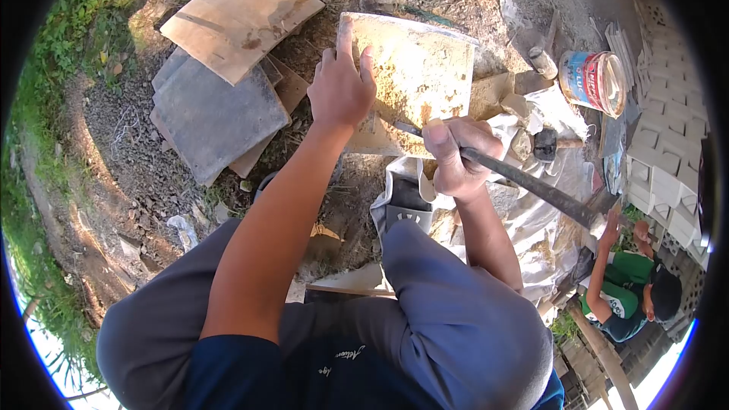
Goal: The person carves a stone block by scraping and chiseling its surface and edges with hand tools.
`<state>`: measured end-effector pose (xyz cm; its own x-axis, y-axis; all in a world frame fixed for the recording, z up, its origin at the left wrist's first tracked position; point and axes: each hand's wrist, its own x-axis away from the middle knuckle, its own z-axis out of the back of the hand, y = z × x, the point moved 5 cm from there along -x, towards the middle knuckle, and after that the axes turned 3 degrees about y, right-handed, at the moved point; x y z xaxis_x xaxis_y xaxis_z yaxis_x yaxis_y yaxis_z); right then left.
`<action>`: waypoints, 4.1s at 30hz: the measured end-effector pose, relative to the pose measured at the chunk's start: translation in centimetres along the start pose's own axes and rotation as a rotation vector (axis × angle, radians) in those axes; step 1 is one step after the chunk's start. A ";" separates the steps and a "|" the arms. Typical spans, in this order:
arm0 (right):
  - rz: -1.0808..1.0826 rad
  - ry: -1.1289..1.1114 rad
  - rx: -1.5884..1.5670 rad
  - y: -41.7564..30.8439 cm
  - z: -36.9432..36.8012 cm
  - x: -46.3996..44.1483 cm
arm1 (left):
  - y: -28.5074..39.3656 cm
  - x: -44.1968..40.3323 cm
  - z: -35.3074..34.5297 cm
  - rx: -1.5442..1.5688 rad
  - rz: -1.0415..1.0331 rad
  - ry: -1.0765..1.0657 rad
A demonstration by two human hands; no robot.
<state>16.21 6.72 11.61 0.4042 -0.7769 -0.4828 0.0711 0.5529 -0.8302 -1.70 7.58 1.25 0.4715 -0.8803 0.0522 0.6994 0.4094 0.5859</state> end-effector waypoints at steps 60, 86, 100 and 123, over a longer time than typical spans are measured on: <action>0.015 -0.008 -0.367 -1.7 -2.1 -1.8 | -0.5 0.0 -0.2 0.077 -0.013 0.043; -0.022 -0.123 -0.037 -0.6 -3.0 -2.2 | -0.4 0.0 0.0 0.036 -0.044 0.072; -0.003 -0.118 -0.020 -0.5 -2.7 -2.0 | -0.5 0.0 -0.1 0.028 -0.031 0.059; -0.219 0.133 -0.688 1.5 3.0 -0.7 | 0.2 -0.3 -0.2 0.037 0.033 0.019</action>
<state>18.82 8.98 11.53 0.3290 -0.9022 -0.2789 -0.4689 0.1002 -0.8775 -1.55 7.97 1.17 0.5043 -0.8617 0.0566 0.6632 0.4285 0.6136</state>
